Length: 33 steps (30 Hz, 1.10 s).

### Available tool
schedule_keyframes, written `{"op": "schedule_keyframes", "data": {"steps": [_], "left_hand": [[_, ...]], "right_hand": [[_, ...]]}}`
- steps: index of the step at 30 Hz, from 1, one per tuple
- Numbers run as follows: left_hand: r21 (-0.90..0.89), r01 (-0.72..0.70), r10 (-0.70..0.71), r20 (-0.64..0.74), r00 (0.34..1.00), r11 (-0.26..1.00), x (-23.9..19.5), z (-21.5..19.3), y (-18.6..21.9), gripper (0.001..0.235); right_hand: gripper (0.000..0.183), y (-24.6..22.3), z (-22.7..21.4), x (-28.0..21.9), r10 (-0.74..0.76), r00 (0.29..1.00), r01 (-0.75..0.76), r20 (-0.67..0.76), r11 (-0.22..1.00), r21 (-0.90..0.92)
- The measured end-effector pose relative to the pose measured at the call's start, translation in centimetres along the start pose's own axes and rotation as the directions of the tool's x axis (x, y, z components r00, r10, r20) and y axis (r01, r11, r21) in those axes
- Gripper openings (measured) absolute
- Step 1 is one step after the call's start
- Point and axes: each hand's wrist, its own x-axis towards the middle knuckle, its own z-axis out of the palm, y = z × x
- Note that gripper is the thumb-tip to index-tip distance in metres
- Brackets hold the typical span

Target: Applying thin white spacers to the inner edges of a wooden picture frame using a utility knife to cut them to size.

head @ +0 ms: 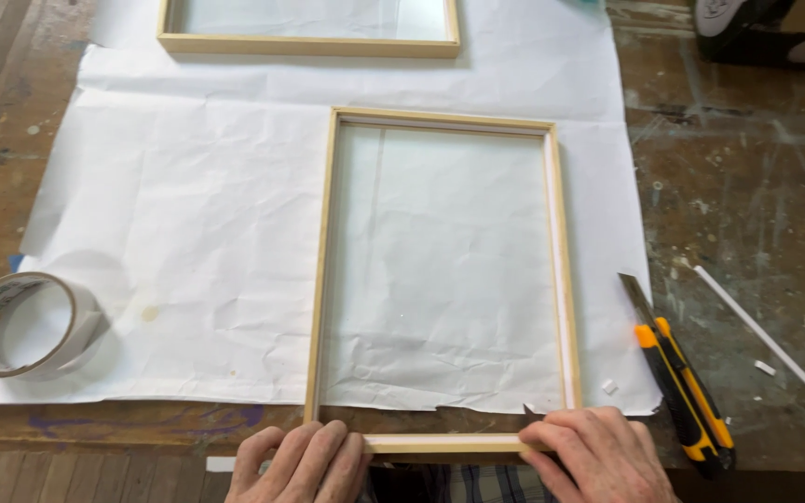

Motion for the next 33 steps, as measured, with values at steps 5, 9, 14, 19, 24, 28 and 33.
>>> {"op": "schedule_keyframes", "data": {"steps": [5, 9, 14, 19, 24, 28, 33], "left_hand": [[-0.015, 0.095, -0.093, 0.102, 0.990, 0.995, -1.9, 1.5, 0.0, 0.015], [-0.086, -0.003, 0.008, 0.052, 0.999, 0.996, -1.1, 1.0, -1.5, 0.013], [-0.319, 0.187, -0.167, 0.087, 0.982, 0.929, 3.4, -1.2, -2.1, 0.015], [-0.058, 0.503, -0.444, 0.391, 0.806, 0.863, 6.9, 0.2, -3.7, 0.046], [-0.022, 0.546, -0.487, 0.423, 0.764, 0.837, 8.0, 1.0, -3.7, 0.043], [0.029, 0.552, -0.501, 0.460, 0.733, 0.833, 10.0, 1.4, -4.0, 0.041], [-0.023, 0.562, -0.499, 0.433, 0.751, 0.827, 13.2, 2.9, -5.3, 0.034]], "right_hand": [[0.008, -0.3, -0.7, 0.4, -0.045, 0.998, 0.047, -0.053, 0.998, 0.041], [0.016, 0.6, -0.7, 0.1, -0.010, 1.000, 0.014, -0.028, 0.991, 0.136], [0.023, -0.3, -3.7, 4.0, 0.249, 0.967, -0.214, -0.062, 0.915, 0.343], [0.029, 0.6, -3.5, 8.5, 0.677, 0.729, -0.670, 0.099, 0.677, 0.306], [0.028, 1.1, -3.0, 9.4, 0.640, 0.758, -0.645, 0.124, 0.708, 0.289], [0.032, 1.7, -2.6, 10.9, 0.633, 0.765, -0.642, 0.121, 0.734, 0.220], [0.035, 3.3, -2.2, 13.9, 0.561, 0.822, -0.568, 0.094, 0.801, 0.190]]}}
